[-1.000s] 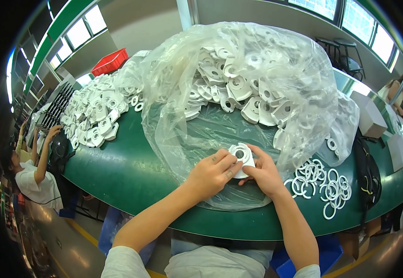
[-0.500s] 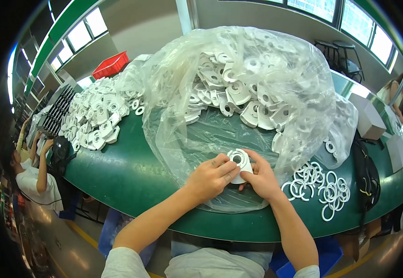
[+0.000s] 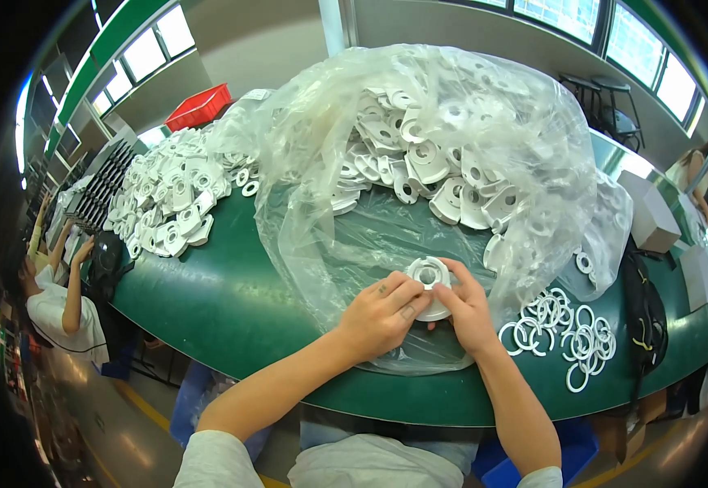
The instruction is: Assembling small white plastic components by inserting rings and filters into housings on a factory production line.
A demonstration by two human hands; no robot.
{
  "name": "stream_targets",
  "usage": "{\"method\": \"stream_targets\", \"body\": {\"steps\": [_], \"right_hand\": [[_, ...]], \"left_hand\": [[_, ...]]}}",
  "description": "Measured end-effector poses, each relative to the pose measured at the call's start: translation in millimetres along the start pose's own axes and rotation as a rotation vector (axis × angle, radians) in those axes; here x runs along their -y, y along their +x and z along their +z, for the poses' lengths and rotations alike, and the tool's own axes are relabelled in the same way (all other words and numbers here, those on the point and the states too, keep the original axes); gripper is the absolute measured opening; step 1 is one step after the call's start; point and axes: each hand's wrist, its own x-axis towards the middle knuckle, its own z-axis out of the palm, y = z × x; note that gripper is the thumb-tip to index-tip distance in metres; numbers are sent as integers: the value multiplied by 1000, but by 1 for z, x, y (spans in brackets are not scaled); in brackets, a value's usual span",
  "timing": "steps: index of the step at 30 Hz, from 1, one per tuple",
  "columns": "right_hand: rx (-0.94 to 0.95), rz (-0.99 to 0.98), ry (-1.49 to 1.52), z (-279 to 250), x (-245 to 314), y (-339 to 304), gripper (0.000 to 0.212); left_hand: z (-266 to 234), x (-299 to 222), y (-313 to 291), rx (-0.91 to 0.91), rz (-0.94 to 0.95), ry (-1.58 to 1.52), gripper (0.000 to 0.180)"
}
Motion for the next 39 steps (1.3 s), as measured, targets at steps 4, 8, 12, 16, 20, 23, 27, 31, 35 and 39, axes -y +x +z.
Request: {"method": "stream_targets", "body": {"steps": [4, 8, 12, 16, 20, 23, 27, 31, 35, 39], "right_hand": [[1, -20, 69, 6, 1, -2, 30], [53, -78, 15, 4, 1, -2, 31], [28, -84, -12, 7, -2, -3, 32], [20, -122, -52, 9, 0, -4, 32], [11, -129, -72, 12, 2, -4, 33], [17, -114, -68, 9, -1, -2, 33], [11, -129, -81, 11, 0, -3, 33], [17, -115, -92, 11, 1, -4, 33], [26, -113, -104, 10, 0, -3, 33], [0, -117, -108, 16, 2, -4, 31]], "left_hand": [[-9, 7, 3, -45, -46, -190, 35], [-11, 4, 8, -279, -672, -618, 19], [-15, 11, 1, -110, -792, -903, 16], [-14, 10, 1, -125, -816, -924, 14], [-14, 10, 1, -139, -826, -961, 13], [-13, 10, 2, -127, -871, -982, 10], [-15, 11, 3, -91, -899, -988, 10], [-12, 9, 3, -110, -864, -930, 11], [-10, 9, 1, -116, -847, -926, 11], [-9, 5, 1, -145, -860, -899, 10]]}}
